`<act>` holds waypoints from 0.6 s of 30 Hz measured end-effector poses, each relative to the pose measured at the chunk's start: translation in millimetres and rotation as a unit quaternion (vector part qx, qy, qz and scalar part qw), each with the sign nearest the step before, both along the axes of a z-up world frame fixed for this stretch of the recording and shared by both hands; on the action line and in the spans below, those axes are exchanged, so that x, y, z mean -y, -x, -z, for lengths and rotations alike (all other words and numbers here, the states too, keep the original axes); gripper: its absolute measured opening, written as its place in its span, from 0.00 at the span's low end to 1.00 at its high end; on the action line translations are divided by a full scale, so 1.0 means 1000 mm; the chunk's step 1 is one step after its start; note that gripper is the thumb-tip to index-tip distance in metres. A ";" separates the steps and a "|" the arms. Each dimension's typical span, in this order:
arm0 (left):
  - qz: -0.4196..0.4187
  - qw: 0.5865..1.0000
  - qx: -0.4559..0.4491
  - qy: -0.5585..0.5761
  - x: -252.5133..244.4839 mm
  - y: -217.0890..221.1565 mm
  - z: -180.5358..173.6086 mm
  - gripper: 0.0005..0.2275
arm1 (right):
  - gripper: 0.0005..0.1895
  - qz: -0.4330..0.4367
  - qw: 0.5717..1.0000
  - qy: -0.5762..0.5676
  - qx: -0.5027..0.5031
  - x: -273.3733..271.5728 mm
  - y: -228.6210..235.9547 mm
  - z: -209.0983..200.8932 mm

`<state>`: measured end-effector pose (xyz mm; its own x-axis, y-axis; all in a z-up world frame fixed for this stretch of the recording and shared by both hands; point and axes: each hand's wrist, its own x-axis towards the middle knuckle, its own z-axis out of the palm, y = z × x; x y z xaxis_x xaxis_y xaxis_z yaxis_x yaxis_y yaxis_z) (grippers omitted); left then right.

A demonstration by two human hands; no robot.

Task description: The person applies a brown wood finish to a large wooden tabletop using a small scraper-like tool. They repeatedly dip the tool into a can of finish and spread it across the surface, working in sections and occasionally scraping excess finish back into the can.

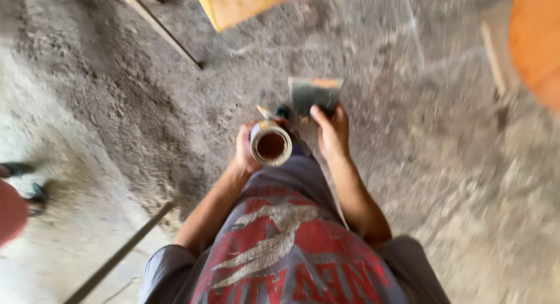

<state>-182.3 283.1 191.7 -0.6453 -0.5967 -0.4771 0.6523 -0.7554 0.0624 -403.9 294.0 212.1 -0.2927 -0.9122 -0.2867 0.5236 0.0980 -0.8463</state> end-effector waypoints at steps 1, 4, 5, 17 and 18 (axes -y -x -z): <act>-0.012 1.000 0.019 0.017 -0.007 0.005 -0.003 0.28 | 0.16 -0.023 0.999 -0.006 -0.041 -0.001 -0.004 -0.005; -0.046 0.998 0.033 -0.015 -0.017 0.028 -0.002 0.24 | 0.13 -0.076 0.994 -0.075 -0.034 -0.002 -0.009 -0.007; -0.057 0.998 0.037 -0.013 -0.020 0.033 -0.001 0.24 | 0.13 -0.093 0.992 -0.072 -0.038 0.000 -0.005 -0.005; -0.110 0.992 0.021 0.050 0.016 0.163 0.019 0.23 | 0.09 -0.212 0.972 0.021 -0.102 0.056 0.119 0.002; -0.127 0.990 0.024 0.049 0.017 0.173 0.023 0.22 | 0.09 -0.225 0.971 0.011 -0.081 0.057 0.127 0.006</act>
